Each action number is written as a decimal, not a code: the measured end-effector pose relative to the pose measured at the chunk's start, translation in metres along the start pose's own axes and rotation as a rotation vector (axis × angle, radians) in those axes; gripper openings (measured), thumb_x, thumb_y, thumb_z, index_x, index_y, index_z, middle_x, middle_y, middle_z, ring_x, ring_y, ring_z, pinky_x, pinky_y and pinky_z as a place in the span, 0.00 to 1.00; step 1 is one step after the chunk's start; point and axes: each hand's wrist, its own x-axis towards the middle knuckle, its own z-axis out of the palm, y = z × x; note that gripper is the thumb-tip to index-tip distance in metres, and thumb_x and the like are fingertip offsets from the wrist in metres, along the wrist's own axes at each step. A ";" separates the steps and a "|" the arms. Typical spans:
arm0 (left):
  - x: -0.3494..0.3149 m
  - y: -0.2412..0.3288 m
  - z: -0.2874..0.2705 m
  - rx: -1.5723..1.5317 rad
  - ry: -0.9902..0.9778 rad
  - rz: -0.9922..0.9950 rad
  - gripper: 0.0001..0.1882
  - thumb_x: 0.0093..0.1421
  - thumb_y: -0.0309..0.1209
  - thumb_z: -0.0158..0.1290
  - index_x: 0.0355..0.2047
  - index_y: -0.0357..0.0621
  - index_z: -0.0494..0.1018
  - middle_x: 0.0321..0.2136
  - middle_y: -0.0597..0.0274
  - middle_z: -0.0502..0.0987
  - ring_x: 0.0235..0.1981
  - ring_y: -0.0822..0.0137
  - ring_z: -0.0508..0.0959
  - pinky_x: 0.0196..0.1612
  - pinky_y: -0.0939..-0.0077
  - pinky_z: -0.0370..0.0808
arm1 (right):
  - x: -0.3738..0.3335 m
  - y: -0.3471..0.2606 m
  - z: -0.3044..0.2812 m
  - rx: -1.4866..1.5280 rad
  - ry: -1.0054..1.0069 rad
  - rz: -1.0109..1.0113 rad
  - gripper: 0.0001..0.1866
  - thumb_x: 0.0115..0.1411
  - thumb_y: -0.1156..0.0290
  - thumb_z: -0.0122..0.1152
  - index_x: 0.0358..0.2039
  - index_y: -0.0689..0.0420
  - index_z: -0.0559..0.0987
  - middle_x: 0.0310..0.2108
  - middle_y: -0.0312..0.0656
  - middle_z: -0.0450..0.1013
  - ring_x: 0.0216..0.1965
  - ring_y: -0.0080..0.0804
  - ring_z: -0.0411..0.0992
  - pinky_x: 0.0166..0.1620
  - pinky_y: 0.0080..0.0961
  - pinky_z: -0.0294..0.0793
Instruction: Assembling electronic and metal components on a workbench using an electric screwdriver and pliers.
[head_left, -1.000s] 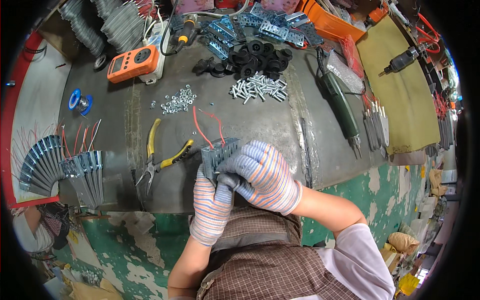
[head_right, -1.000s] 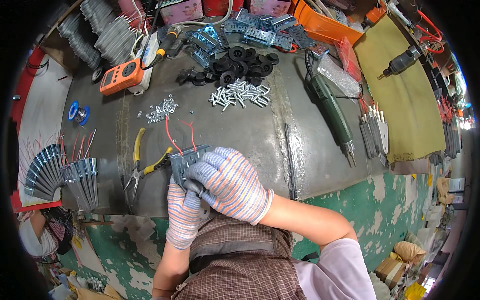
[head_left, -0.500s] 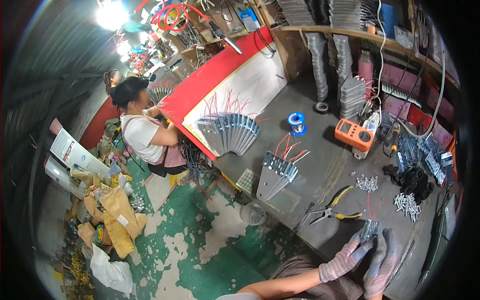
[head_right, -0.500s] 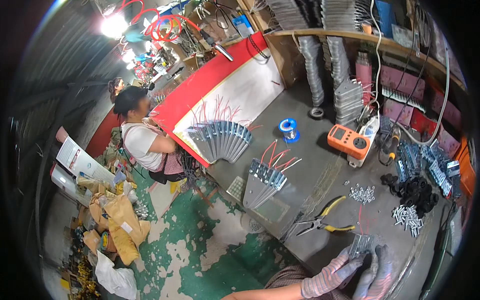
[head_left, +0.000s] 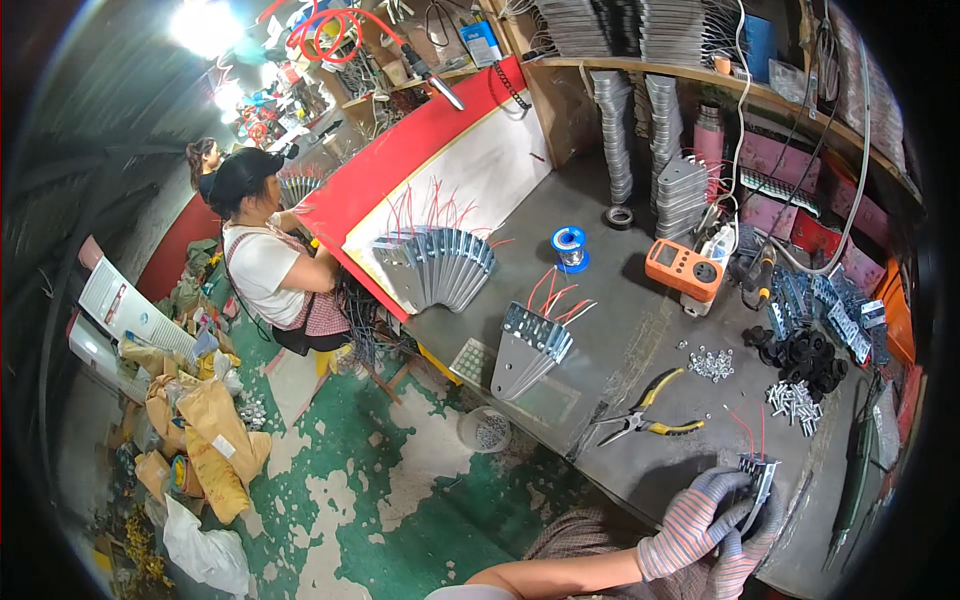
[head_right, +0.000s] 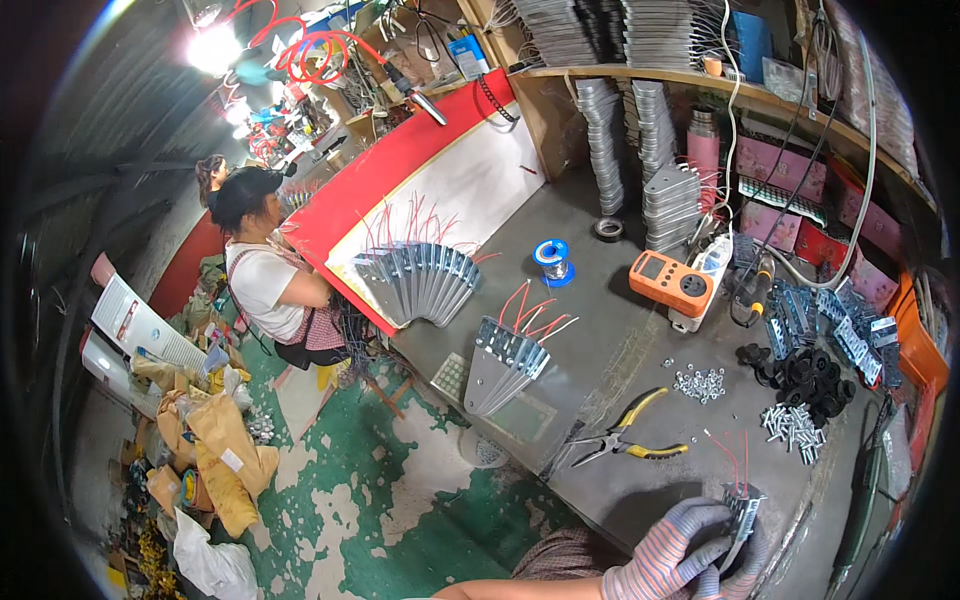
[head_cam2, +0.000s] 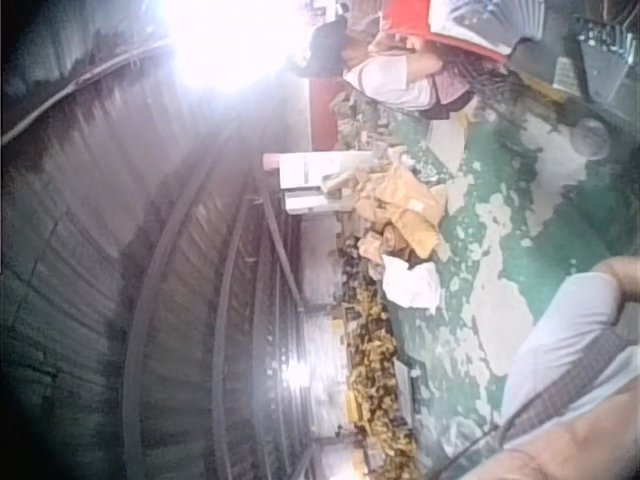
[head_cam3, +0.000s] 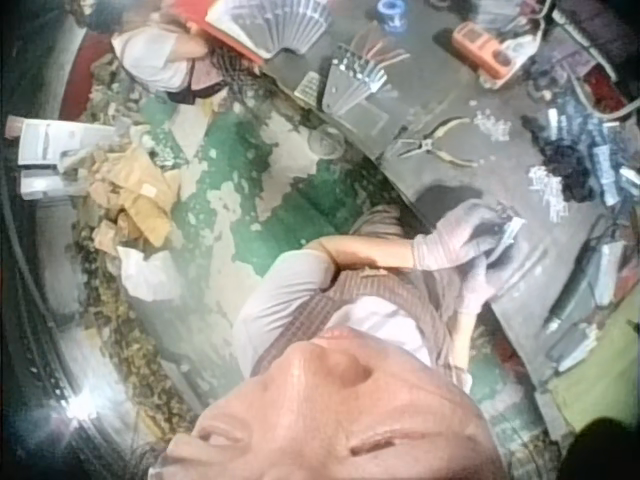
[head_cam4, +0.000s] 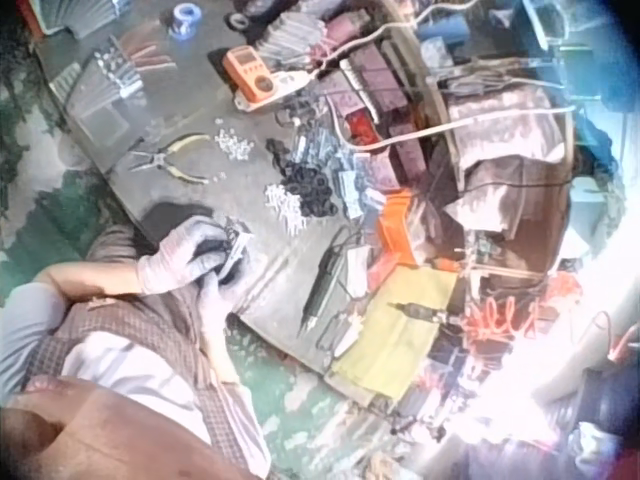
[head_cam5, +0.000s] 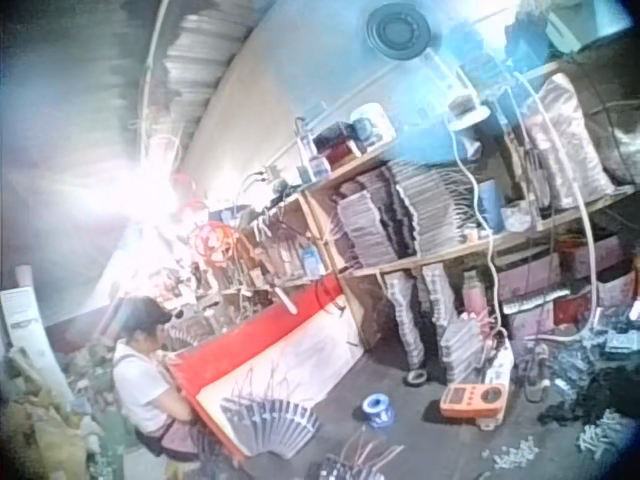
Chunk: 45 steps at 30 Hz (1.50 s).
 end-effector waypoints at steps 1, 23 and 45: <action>-0.002 -0.001 0.007 -0.099 0.009 -0.017 0.17 0.59 0.34 0.54 0.47 0.42 0.69 0.43 0.51 0.71 0.43 0.49 0.74 0.44 0.62 0.72 | -0.006 0.001 0.003 0.052 0.025 0.019 0.39 0.50 0.72 0.62 0.63 0.57 0.58 0.56 0.44 0.63 0.58 0.36 0.62 0.60 0.33 0.62; 0.002 -0.013 0.000 0.012 0.114 0.196 0.15 0.59 0.31 0.54 0.45 0.39 0.68 0.39 0.48 0.71 0.40 0.49 0.73 0.43 0.62 0.71 | -0.009 -0.014 0.010 0.263 -0.065 0.043 0.44 0.47 0.67 0.65 0.64 0.57 0.57 0.56 0.45 0.63 0.57 0.38 0.63 0.59 0.34 0.63; 0.031 -0.036 -0.028 0.258 -0.078 0.181 0.12 0.53 0.30 0.62 0.33 0.42 0.71 0.31 0.57 0.70 0.34 0.56 0.72 0.39 0.62 0.70 | -0.007 -0.039 -0.006 0.011 -0.080 0.380 0.34 0.50 0.77 0.55 0.59 0.57 0.60 0.50 0.45 0.67 0.50 0.35 0.67 0.52 0.30 0.68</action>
